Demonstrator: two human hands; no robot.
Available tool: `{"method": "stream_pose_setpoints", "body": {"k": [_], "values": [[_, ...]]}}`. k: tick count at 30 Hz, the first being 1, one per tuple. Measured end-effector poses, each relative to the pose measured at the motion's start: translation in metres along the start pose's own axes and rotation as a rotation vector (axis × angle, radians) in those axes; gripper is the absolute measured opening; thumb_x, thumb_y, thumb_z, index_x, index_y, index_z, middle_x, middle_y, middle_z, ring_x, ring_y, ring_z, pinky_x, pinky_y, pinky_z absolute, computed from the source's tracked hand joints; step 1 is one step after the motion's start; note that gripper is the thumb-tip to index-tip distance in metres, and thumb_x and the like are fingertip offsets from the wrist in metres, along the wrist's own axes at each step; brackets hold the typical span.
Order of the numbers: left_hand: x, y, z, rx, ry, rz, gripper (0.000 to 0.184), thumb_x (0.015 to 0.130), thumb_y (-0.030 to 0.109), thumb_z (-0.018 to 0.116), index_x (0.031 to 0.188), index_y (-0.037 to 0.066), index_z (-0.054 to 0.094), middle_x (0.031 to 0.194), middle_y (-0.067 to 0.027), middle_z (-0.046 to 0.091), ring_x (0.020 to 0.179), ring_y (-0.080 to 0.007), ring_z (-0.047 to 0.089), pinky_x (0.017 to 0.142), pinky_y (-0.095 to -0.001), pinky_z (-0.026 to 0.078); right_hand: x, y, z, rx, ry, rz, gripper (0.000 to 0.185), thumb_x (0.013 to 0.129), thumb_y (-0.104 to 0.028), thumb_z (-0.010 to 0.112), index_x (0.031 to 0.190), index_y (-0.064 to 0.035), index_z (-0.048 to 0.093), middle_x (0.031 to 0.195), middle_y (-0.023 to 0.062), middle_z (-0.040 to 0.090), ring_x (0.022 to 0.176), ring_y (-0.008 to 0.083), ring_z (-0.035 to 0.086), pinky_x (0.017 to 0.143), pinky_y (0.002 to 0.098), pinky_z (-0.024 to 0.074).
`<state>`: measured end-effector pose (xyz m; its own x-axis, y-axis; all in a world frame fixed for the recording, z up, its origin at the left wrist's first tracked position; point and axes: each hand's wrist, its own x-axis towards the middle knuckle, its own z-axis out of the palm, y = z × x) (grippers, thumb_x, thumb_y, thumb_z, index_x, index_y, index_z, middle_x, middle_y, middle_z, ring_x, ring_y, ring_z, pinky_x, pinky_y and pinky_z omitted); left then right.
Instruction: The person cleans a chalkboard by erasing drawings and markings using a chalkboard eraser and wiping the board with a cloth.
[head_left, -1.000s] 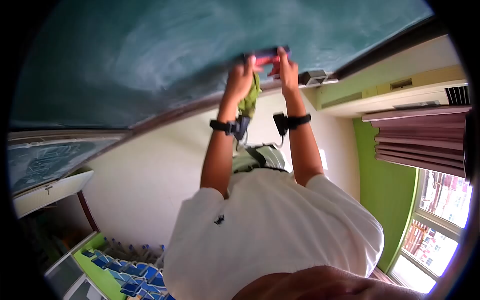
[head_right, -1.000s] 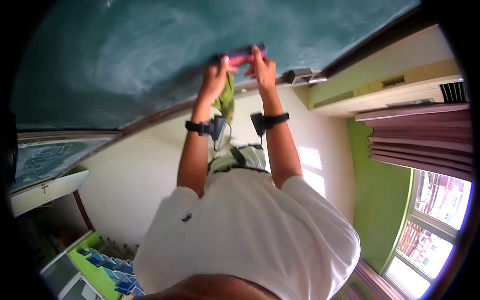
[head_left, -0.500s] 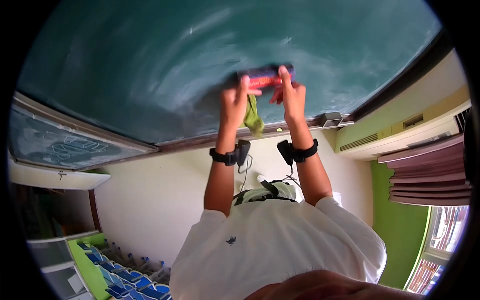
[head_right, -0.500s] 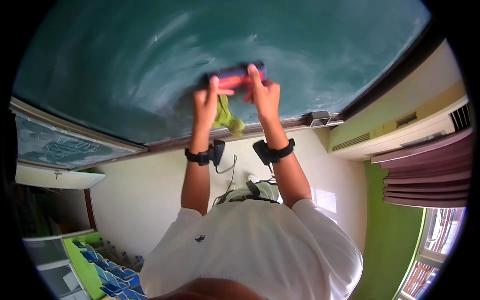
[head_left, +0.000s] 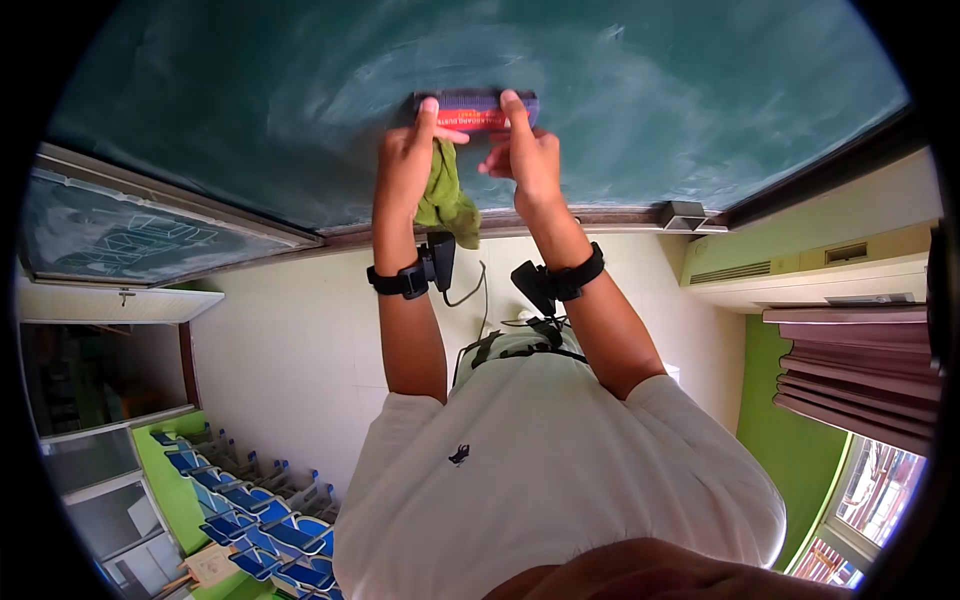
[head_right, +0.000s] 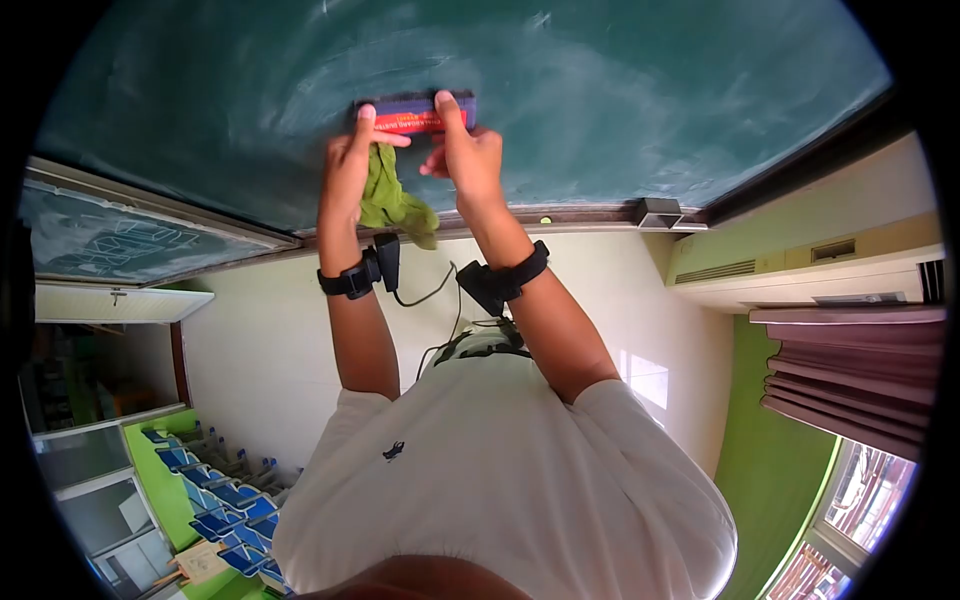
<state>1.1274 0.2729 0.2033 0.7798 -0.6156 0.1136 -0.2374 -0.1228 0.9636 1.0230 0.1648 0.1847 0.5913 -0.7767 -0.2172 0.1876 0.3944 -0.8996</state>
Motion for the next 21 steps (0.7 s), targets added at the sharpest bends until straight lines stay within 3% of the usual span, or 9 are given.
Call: {"method": "stream_pose_setpoints", "body": {"k": [3,4,5,9,13,16,18,19,21], "values": [[-0.01,-0.063,0.004,-0.092,-0.059,-0.11,0.067,0.099,0.057,0.046,0.088,-0.002,0.078,0.064,-0.0002,0.058,0.063,-0.0095,0.05,0.062,-0.027,0.041,0.013,0.054,-0.017,-0.116,0.023,0.049,0.068,0.084,-0.059,0.068,0.077,0.0083,0.061,0.051,0.011,0.057,0.044,0.0188,0.061,0.042,0.026,0.0462],[-0.014,-0.088,0.006,-0.115,-0.082,-0.179,0.067,0.099,0.058,0.046,0.09,-0.001,0.078,0.063,0.001,0.056,0.062,-0.0095,0.048,0.061,-0.0264,0.04,0.015,0.069,-0.025,-0.185,-0.002,0.106,0.065,0.084,-0.06,0.067,0.086,0.0044,0.062,0.055,0.0098,0.058,0.048,0.0193,0.062,0.045,0.0273,0.0487],[-0.019,-0.111,0.009,-0.122,-0.086,-0.262,0.068,0.099,0.058,0.046,0.082,-0.001,0.076,0.065,0.0007,0.056,0.062,-0.0102,0.049,0.061,-0.0267,0.04,0.02,0.091,-0.032,-0.187,0.006,0.126,0.065,0.084,-0.06,0.067,0.086,0.0044,0.062,0.055,0.0098,0.058,0.048,0.0193,0.062,0.045,0.0273,0.0487],[-0.031,-0.231,0.037,-0.18,-0.043,-0.317,0.066,0.098,0.06,0.046,0.071,0.003,0.066,0.066,-0.0002,0.057,0.063,-0.0111,0.051,0.062,-0.0271,0.041,0.037,0.17,-0.065,-0.279,0.065,0.249,0.066,0.082,-0.062,0.069,0.086,0.0039,0.062,0.055,0.0092,0.059,0.049,0.0191,0.062,0.047,0.0276,0.0501],[-0.039,-0.27,0.057,-0.271,-0.002,-0.325,0.065,0.097,0.063,0.046,0.069,0.007,0.062,0.068,-0.0007,0.057,0.062,-0.0109,0.052,0.06,-0.0262,0.041,0.046,0.189,-0.086,-0.343,0.023,0.376,0.061,0.081,-0.059,0.07,0.089,0.0011,0.064,0.057,0.007,0.059,0.051,0.0179,0.062,0.052,0.029,0.0503],[-0.032,-0.241,0.045,-0.298,-0.026,-0.321,0.065,0.097,0.063,0.046,0.068,0.007,0.062,0.065,0.0002,0.055,0.061,-0.0103,0.052,0.059,-0.027,0.042,0.045,0.156,-0.078,-0.368,-0.082,0.209,0.06,0.082,-0.058,0.071,0.088,0.0015,0.064,0.058,0.0066,0.059,0.049,0.0172,0.06,0.047,0.0285,0.0478],[-0.029,-0.225,0.039,-0.128,0.028,-0.193,0.069,0.096,0.062,0.048,0.065,0.003,0.063,0.073,-0.0035,0.062,0.067,-0.0132,0.056,0.065,-0.0268,0.044,0.029,0.137,-0.066,-0.321,-0.066,0.113,0.064,0.083,-0.059,0.068,0.096,0.0039,0.064,0.055,0.007,0.056,0.047,0.0172,0.058,0.047,0.0279,0.0455],[-0.007,-0.103,0.007,-0.138,-0.083,-0.065,0.068,0.096,0.061,0.05,0.066,0.001,0.066,0.077,-0.0055,0.065,0.073,-0.0144,0.058,0.072,-0.0275,0.044,0.026,0.11,-0.057,-0.255,-0.121,0.111,0.066,0.084,-0.061,0.066,0.097,0.0037,0.063,0.056,0.0067,0.055,0.048,0.0174,0.058,0.049,0.0278,0.0448],[-0.006,-0.081,0.001,-0.088,-0.076,0.045,0.066,0.097,0.058,0.051,0.07,0.0,0.069,0.077,-0.0059,0.066,0.07,-0.0124,0.057,0.069,-0.0267,0.045,0.017,0.051,-0.039,-0.173,-0.217,0.077,0.07,0.085,-0.065,0.061,0.098,0.0032,0.063,0.055,0.0059,0.053,0.05,0.0179,0.058,0.053,0.0278,0.043]]}}
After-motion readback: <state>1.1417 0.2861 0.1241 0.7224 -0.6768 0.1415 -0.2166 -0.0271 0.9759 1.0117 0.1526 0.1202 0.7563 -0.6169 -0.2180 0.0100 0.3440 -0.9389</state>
